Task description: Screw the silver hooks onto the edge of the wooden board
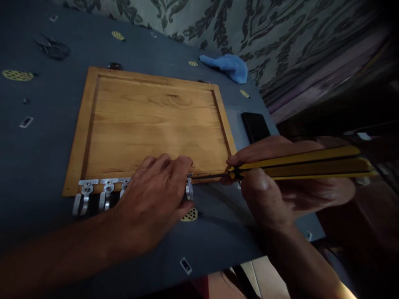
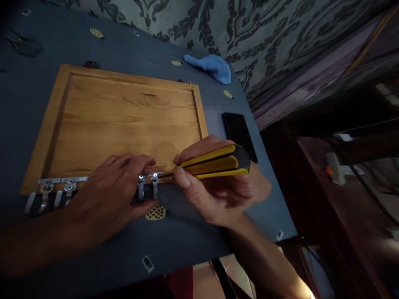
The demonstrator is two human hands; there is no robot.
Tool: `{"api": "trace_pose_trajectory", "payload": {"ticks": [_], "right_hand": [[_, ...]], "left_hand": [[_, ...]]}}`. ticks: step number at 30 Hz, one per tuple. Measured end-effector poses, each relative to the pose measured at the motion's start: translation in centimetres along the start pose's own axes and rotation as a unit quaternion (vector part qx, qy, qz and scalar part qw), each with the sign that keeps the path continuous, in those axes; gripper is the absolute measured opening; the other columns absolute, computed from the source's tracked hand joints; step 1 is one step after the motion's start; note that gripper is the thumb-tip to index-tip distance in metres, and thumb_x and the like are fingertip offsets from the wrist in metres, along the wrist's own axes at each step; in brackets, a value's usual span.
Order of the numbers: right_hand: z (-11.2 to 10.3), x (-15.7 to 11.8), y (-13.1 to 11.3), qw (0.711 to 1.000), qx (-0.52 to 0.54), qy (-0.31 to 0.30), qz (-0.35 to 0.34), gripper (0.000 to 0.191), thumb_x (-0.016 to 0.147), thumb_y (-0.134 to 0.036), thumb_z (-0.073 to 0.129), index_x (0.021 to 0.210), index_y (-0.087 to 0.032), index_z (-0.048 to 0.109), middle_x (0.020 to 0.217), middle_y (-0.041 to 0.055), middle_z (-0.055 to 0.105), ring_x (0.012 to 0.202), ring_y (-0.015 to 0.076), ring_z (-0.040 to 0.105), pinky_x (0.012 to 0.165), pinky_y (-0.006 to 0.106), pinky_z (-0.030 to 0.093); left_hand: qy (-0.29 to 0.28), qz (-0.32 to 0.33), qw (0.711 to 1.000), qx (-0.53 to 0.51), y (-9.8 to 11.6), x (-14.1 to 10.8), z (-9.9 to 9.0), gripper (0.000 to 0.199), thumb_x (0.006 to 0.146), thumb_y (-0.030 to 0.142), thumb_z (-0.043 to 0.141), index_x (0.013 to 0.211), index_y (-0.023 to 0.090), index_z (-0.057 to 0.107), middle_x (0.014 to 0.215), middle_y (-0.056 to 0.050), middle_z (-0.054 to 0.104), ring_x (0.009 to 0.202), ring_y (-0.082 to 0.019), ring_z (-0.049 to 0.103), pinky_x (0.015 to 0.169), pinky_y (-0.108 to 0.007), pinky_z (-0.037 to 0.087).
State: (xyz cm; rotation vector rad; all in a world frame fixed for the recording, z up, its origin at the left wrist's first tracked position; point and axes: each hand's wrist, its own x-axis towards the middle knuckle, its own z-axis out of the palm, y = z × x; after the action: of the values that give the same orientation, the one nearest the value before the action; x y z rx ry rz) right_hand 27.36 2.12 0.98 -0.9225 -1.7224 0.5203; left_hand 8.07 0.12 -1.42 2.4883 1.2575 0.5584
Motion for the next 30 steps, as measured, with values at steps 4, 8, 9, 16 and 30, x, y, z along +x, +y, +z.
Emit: {"api": "trace_pose_trajectory", "payload": {"ticks": [4, 8, 9, 16, 30], "right_hand": [[0.3, -0.1, 0.3, 0.999, 0.0, 0.023, -0.049, 0.007, 0.084, -0.02, 0.073, 0.081, -0.024, 0.068, 0.075, 0.0023, 0.069, 0.064, 0.0165, 0.068, 0.049, 0.031, 0.059], [0.4, -0.1, 0.5, 0.993, -0.036, 0.05, -0.098, 0.014, 0.085, -0.025, 0.073, 0.073, -0.022, 0.066, 0.071, 0.0013, 0.07, 0.06, 0.0132, 0.064, 0.043, 0.026, 0.053], [0.4, -0.1, 0.4, 0.994, -0.039, 0.049, -0.091, 0.016, 0.086, -0.026, 0.072, 0.072, -0.023, 0.065, 0.071, 0.0015, 0.07, 0.06, 0.0136, 0.064, 0.044, 0.026, 0.053], [0.5, -0.3, -0.1, 0.999, -0.023, 0.005, -0.027, 0.009, 0.082, -0.018, 0.074, 0.079, -0.025, 0.07, 0.076, 0.0027, 0.072, 0.067, 0.0183, 0.066, 0.052, 0.033, 0.056], [-0.7, 0.9, -0.7, 0.99, 0.029, -0.14, -0.01, 0.016, 0.078, -0.019, 0.076, 0.093, -0.026, 0.077, 0.077, 0.0028, 0.076, 0.068, 0.0191, 0.07, 0.055, 0.031, 0.058]], "left_hand": [[-0.002, 0.0, 1.0, 0.005, 0.1, 0.0, 0.0, 0.045, 0.073, 0.021, 0.08, 0.102, 0.022, 0.045, 0.09, -0.002, 0.066, 0.086, -0.025, 0.061, 0.074, -0.037, 0.048], [0.007, 0.004, 1.0, 0.005, 0.1, -0.1, 0.2, 0.049, 0.073, 0.021, 0.081, 0.104, 0.022, 0.044, 0.091, -0.001, 0.066, 0.086, -0.024, 0.061, 0.075, -0.036, 0.048], [0.007, 0.003, 1.0, 0.006, 0.1, -0.1, 0.2, 0.049, 0.073, 0.021, 0.08, 0.105, 0.022, 0.044, 0.091, -0.001, 0.066, 0.087, -0.024, 0.061, 0.075, -0.036, 0.048], [-0.002, 0.0, 1.0, 0.003, 0.0, -0.2, 0.1, 0.047, 0.074, 0.021, 0.077, 0.107, 0.022, 0.043, 0.096, -0.003, 0.066, 0.09, -0.025, 0.061, 0.077, -0.038, 0.048], [-0.006, -0.01, 1.0, -0.008, 0.0, -0.1, 0.1, 0.043, 0.076, 0.021, 0.074, 0.109, 0.021, 0.047, 0.095, -0.003, 0.067, 0.091, -0.025, 0.062, 0.077, -0.038, 0.048]]}}
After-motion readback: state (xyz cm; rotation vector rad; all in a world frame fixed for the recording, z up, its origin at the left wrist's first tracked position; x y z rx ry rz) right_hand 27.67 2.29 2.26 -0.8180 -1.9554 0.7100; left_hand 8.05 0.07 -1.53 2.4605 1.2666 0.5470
